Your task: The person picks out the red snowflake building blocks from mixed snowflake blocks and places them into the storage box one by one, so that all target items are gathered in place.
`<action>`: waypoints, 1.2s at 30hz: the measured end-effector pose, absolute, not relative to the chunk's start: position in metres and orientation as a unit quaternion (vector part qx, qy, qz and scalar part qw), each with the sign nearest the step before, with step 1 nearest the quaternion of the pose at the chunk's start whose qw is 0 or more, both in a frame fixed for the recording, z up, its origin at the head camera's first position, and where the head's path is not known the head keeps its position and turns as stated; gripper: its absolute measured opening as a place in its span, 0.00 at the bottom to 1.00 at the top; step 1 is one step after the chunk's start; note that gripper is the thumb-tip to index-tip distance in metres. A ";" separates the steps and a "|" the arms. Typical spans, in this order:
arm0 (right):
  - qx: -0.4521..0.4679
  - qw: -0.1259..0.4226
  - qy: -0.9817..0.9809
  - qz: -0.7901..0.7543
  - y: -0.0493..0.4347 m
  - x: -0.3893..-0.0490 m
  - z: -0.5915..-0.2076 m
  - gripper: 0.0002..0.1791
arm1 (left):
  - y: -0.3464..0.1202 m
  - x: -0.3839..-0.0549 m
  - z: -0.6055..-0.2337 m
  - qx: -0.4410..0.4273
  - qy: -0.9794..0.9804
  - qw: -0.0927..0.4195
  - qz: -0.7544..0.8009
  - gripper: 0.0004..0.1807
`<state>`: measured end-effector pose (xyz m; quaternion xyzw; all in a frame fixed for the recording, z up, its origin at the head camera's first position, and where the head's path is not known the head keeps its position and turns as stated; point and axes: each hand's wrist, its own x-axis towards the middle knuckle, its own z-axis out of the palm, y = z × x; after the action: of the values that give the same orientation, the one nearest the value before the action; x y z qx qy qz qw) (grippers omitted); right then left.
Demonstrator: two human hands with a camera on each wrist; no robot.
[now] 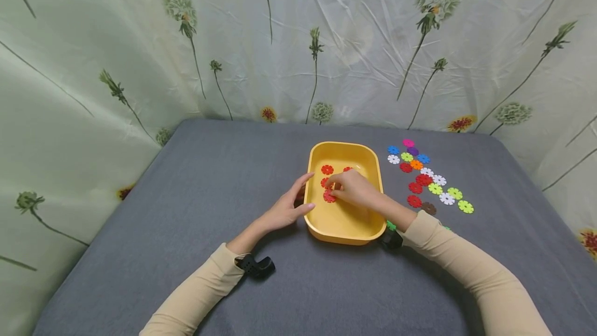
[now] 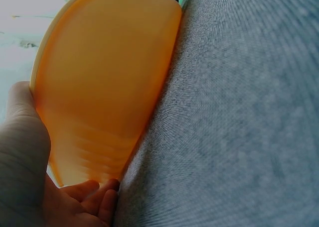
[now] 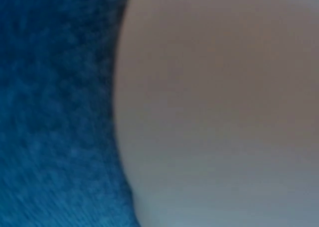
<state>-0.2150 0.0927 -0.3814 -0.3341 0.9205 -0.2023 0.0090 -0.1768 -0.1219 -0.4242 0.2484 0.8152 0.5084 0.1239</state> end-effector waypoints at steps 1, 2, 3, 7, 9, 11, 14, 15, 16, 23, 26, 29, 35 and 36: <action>-0.334 0.008 0.921 -0.202 0.092 -0.215 -0.381 0.06 | -0.122 -0.177 -0.423 0.249 0.815 0.126 0.508 0.40; -0.334 0.008 0.920 -0.202 0.092 -0.214 -0.381 0.06 | -0.121 -0.176 -0.422 0.249 0.815 0.129 0.507 0.40; -0.335 0.008 0.920 -0.202 0.092 -0.214 -0.381 0.06 | -0.121 -0.176 -0.420 0.250 0.814 0.132 0.507 0.40; -0.332 0.010 0.921 -0.205 0.091 -0.214 -0.381 0.06 | -0.121 -0.174 -0.414 0.254 0.809 0.141 0.511 0.40; -0.331 0.010 0.921 -0.206 0.090 -0.213 -0.381 0.06 | -0.121 -0.174 -0.414 0.255 0.807 0.140 0.514 0.40; -0.330 0.010 0.920 -0.209 0.090 -0.213 -0.381 0.06 | -0.121 -0.175 -0.416 0.255 0.808 0.135 0.514 0.40; -0.327 0.006 0.919 -0.218 0.091 -0.213 -0.381 0.06 | -0.121 -0.176 -0.421 0.256 0.809 0.125 0.514 0.40; -0.325 0.004 0.919 -0.221 0.091 -0.213 -0.381 0.07 | -0.122 -0.176 -0.422 0.255 0.810 0.123 0.513 0.40; -0.323 0.001 0.919 -0.225 0.092 -0.213 -0.381 0.07 | -0.122 -0.176 -0.423 0.255 0.811 0.121 0.513 0.40; -0.317 -0.031 0.917 -0.239 0.098 -0.213 -0.379 0.08 | -0.122 -0.177 -0.423 0.254 0.811 0.114 0.514 0.40; -0.315 -0.039 0.916 -0.246 0.100 -0.213 -0.378 0.08 | -0.122 -0.177 -0.424 0.253 0.812 0.113 0.514 0.40; -0.311 -0.037 0.914 -0.258 0.103 -0.213 -0.377 0.08 | -0.122 -0.177 -0.424 0.251 0.813 0.114 0.513 0.40; -0.292 -0.029 0.916 -0.273 0.110 -0.211 -0.372 0.10 | -0.121 -0.177 -0.424 0.248 0.813 0.112 0.515 0.40; -0.288 -0.027 0.916 -0.278 0.112 -0.211 -0.370 0.10 | -0.121 -0.177 -0.425 0.250 0.813 0.111 0.514 0.40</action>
<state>-0.2106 0.1115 -0.3702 -0.2882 0.9161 -0.2776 -0.0270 -0.1769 -0.1214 -0.4246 0.2497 0.8132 0.5139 0.1105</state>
